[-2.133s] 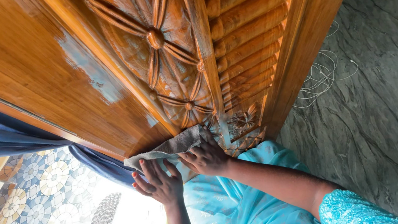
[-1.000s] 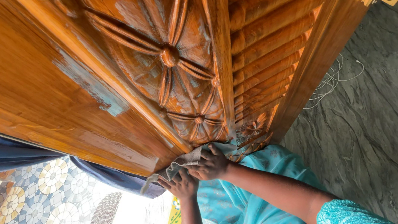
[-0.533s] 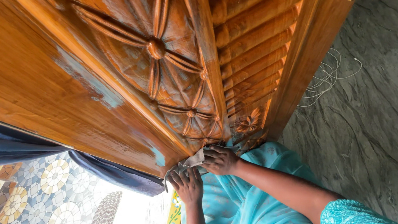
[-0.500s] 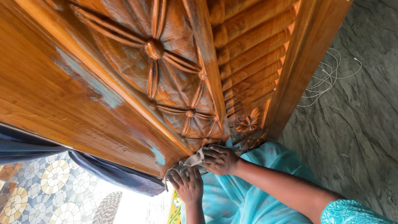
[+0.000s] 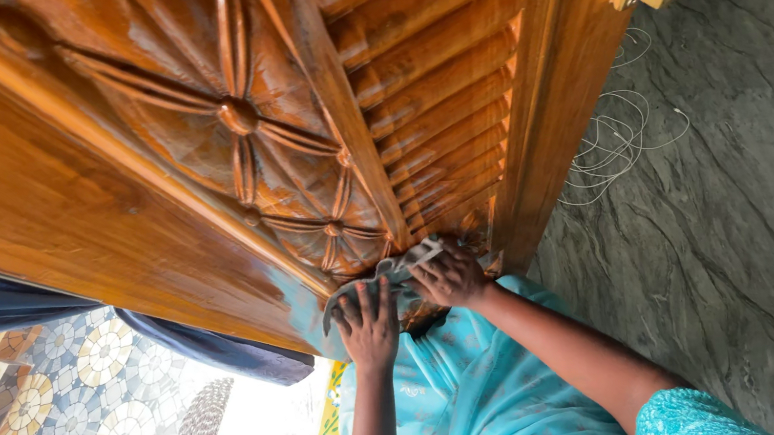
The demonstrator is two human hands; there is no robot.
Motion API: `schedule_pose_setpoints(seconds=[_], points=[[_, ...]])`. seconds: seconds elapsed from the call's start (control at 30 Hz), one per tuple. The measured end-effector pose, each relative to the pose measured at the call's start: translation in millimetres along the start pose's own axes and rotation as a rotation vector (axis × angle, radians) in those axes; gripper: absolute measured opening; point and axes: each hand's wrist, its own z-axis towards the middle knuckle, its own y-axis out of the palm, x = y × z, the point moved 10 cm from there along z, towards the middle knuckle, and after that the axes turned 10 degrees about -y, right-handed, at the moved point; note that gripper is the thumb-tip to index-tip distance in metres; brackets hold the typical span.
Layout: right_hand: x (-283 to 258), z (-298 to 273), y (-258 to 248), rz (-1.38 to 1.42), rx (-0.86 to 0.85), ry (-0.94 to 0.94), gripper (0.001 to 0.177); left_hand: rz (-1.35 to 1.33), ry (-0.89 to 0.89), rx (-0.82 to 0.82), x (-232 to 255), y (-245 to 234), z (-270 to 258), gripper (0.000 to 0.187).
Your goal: The person wipes the surface of a wooden door with a gray cloth, moving methodically across the carved panels and flat areas. The camera remains focused on the hands and the door throughout the task.
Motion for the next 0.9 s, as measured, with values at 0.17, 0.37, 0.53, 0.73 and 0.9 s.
schedule_pose_setpoints(seconds=[0.17, 0.37, 0.53, 0.73, 0.9], points=[[34.3, -15.9, -16.2, -0.02, -0.035, 0.045, 0.061, -0.073, 0.094, 0.037, 45.9, -13.2, 26.3, 0.049], [68.1, -39.3, -30.2, -0.043, -0.02, 0.055, 0.061, -0.133, 0.165, -0.072, 94.0, -9.3, 47.5, 0.05], [98.7, -54.7, -45.1, -0.073, -0.099, 0.122, 0.056, -0.209, 0.245, -0.17, 135.1, -8.8, 65.4, 0.053], [131.4, -84.3, -56.6, -0.074, -0.093, 0.209, 0.058, -0.177, 0.35, -0.09, 186.0, -25.8, 89.0, 0.063], [174.4, -111.0, -71.6, -0.11, -0.153, 0.325, 0.07, -0.261, 0.442, -0.12, 227.1, -30.2, 99.9, 0.07]])
